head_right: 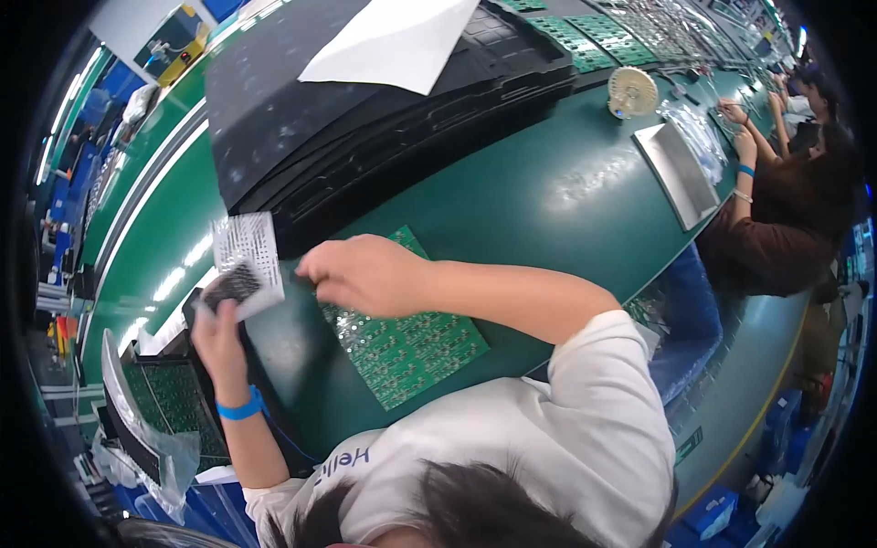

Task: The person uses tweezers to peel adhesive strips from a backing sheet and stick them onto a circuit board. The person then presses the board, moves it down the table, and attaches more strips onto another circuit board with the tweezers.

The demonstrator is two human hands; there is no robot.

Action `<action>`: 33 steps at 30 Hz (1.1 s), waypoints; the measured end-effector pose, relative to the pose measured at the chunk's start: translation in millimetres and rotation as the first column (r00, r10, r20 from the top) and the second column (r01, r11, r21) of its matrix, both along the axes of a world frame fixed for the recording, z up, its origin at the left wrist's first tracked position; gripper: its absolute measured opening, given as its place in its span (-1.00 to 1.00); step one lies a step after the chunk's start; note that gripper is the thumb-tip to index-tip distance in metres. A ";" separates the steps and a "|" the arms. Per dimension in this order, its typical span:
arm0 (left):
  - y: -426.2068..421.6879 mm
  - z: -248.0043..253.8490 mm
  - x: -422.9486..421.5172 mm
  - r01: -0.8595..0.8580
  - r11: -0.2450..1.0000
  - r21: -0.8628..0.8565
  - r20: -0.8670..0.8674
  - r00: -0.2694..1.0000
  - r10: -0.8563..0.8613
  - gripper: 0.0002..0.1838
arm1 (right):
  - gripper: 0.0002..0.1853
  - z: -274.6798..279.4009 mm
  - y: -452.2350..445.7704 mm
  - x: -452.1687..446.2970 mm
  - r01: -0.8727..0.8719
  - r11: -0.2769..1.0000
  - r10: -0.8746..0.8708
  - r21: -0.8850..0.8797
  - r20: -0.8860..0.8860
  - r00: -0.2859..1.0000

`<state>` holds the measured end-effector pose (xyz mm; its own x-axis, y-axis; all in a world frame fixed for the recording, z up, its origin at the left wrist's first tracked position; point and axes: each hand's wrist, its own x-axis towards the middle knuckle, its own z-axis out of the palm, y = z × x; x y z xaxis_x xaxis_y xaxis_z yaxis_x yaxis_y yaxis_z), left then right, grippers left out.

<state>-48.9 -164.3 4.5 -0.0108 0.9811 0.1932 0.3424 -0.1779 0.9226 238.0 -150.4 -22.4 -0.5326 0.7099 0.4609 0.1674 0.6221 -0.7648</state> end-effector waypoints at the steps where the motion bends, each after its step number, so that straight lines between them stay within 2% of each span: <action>1: 1.3 -12.7 4.1 0.038 0.990 0.136 -0.293 0.956 0.003 -0.69 | -0.85 -13.4 1.3 0.8 -0.037 0.959 -0.003 -0.281 -0.141 0.990; 2: 2.9 -25.1 7.3 0.114 0.958 0.263 -0.555 0.830 0.053 -0.68 | -0.88 -21.3 4.6 2.9 -0.108 0.845 -0.048 -0.523 -0.276 0.960; 3: 4.9 -35.5 2.9 0.189 0.920 0.344 -0.646 0.759 0.085 -0.65 | -0.85 -23.7 10.0 5.3 -0.095 0.834 -0.052 -0.543 -0.248 0.967; 4: 4.5 -41.1 0.8 0.185 0.919 0.347 -0.612 0.787 0.072 -0.68 | -0.82 -26.3 13.4 6.2 -0.084 0.818 -0.056 -0.568 -0.224 0.973; 6: -0.5 -63.2 -6.3 -0.018 0.974 0.224 -0.404 0.908 0.110 -0.68 | -0.79 -29.2 14.8 7.9 -0.066 0.775 -0.085 -0.629 -0.207 0.975; 7: 0.4 -76.9 -13.8 -0.093 0.995 0.022 -0.101 0.990 0.094 -0.67 | -0.80 -29.8 16.2 8.3 -0.063 0.747 -0.105 -0.662 -0.210 0.972; 8: -1.8 -85.2 -21.6 -0.115 0.974 -0.194 0.209 0.966 0.155 -0.66 | -0.81 -31.5 17.9 6.1 -0.070 0.715 -0.113 -0.695 -0.214 0.970; 9: -8.5 -71.4 -10.3 -0.051 0.965 -0.256 0.493 0.852 0.175 -0.65 | -0.81 -37.7 17.7 2.2 -0.091 0.734 -0.125 -0.673 -0.265 0.956; 10: -12.4 -64.4 -13.7 -0.025 0.938 -0.345 0.575 0.785 0.232 -0.66 | -0.81 -38.4 16.9 2.1 -0.070 0.752 -0.126 -0.655 -0.248 0.961; 12: -15.0 -54.0 -10.8 0.091 0.868 -0.488 0.741 0.569 0.356 -0.65 | -0.83 -42.7 16.8 3.3 -0.089 0.740 -0.103 -0.667 -0.243 0.965; 14: -18.8 -47.9 -19.0 0.274 0.824 -0.496 0.792 0.532 0.300 -0.65 | -0.83 -41.1 17.6 5.7 -0.153 0.669 -0.063 -0.727 -0.261 0.963; 15: -18.1 -39.7 -12.6 0.284 0.840 -0.463 0.823 0.490 0.288 -0.64 | -0.83 -40.7 16.7 6.9 -0.177 0.627 -0.049 -0.759 -0.265 0.963; 16: -18.7 -31.7 -9.8 0.308 0.875 -0.374 0.891 0.383 0.246 -0.64 | -0.82 -39.9 16.4 7.3 -0.197 0.635 -0.042 -0.747 -0.288 0.957; 17: -17.5 -24.0 11.0 0.013 0.966 -0.256 0.800 0.563 0.205 -0.65 | -0.81 -40.1 15.0 6.9 -0.214 0.638 -0.039 -0.739 -0.309 0.950; 18: -14.1 -21.3 27.3 -0.240 0.969 -0.060 0.655 0.723 0.219 -0.65 | -0.79 -42.5 12.3 6.2 -0.229 0.642 -0.040 -0.732 -0.330 0.943; 19: -11.6 -46.6 12.6 -0.220 0.920 0.324 0.237 0.960 0.146 -0.66 | -0.77 -47.0 10.8 6.5 -0.205 0.646 -0.108 -0.735 -0.354 0.929; 20: -6.7 -54.0 9.7 -0.096 0.782 0.616 -0.174 0.952 0.253 -0.69 | -0.75 -44.7 9.0 7.4 -0.253 0.663 -0.163 -0.704 -0.467 0.869; 22: -0.3 -55.2 32.1 -0.002 0.932 0.362 -0.188 0.979 0.075 -0.72 | -0.75 -34.1 11.3 15.7 -0.201 0.730 -0.215 -0.653 -0.499 0.839; 23: 2.8 -67.4 39.9 -0.084 0.990 0.117 0.136 0.988 0.068 -0.73 | -0.74 -33.7 15.9 22.8 -0.161 0.800 -0.170 -0.578 -0.476 0.863; 24: 4.8 -79.2 44.0 -0.085 0.986 -0.147 0.439 0.887 0.142 -0.75 | -0.74 -34.4 20.2 27.7 -0.125 0.861 -0.128 -0.494 -0.448 0.885; 25: 6.1 -80.6 46.3 -0.040 0.979 -0.198 0.516 0.845 0.139 -0.74 | -0.77 -34.4 21.1 27.3 0.009 0.902 -0.191 -0.431 -0.380 0.905; 26: 7.6 -82.0 48.6 0.004 0.969 -0.248 0.587 0.796 0.147 -0.73 | -0.76 -32.9 26.5 28.0 0.121 0.970 -0.174 -0.210 -0.254 0.952; 27: 7.6 -76.0 56.8 0.034 0.972 -0.233 0.632 0.764 0.125 -0.73 | -0.76 -30.1 34.6 29.4 0.192 0.981 -0.186 0.038 -0.119 0.975; 28: 7.6 -75.3 61.1 0.067 0.974 -0.218 0.677 0.729 0.102 -0.73 | -0.75 -29.6 39.5 29.9 0.217 0.932 -0.230 0.291 0.013 0.973; 29: 6.3 -83.6 60.4 0.088 0.977 -0.192 0.663 0.746 0.064 -0.75 | -0.73 -30.5 38.2 28.7 0.267 0.895 -0.306 0.358 0.055 0.951; 32: 4.6 -100.3 57.9 0.137 0.980 -0.142 0.508 0.860 -0.047 -0.78 | -0.71 -39.4 38.8 25.6 0.284 0.844 -0.391 0.455 0.158 0.907; 33: 3.0 -98.0 59.0 0.166 0.969 -0.182 0.548 0.836 -0.040 -0.79 | -0.71 -41.5 38.4 24.6 0.284 0.841 -0.400 0.459 0.175 0.900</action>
<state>10.1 -161.2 -93.4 0.0525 0.9983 -0.0267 -0.2264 0.0379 0.9733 262.6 -112.0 -63.9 -0.4299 0.6427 0.6342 0.5808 0.7346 -0.3507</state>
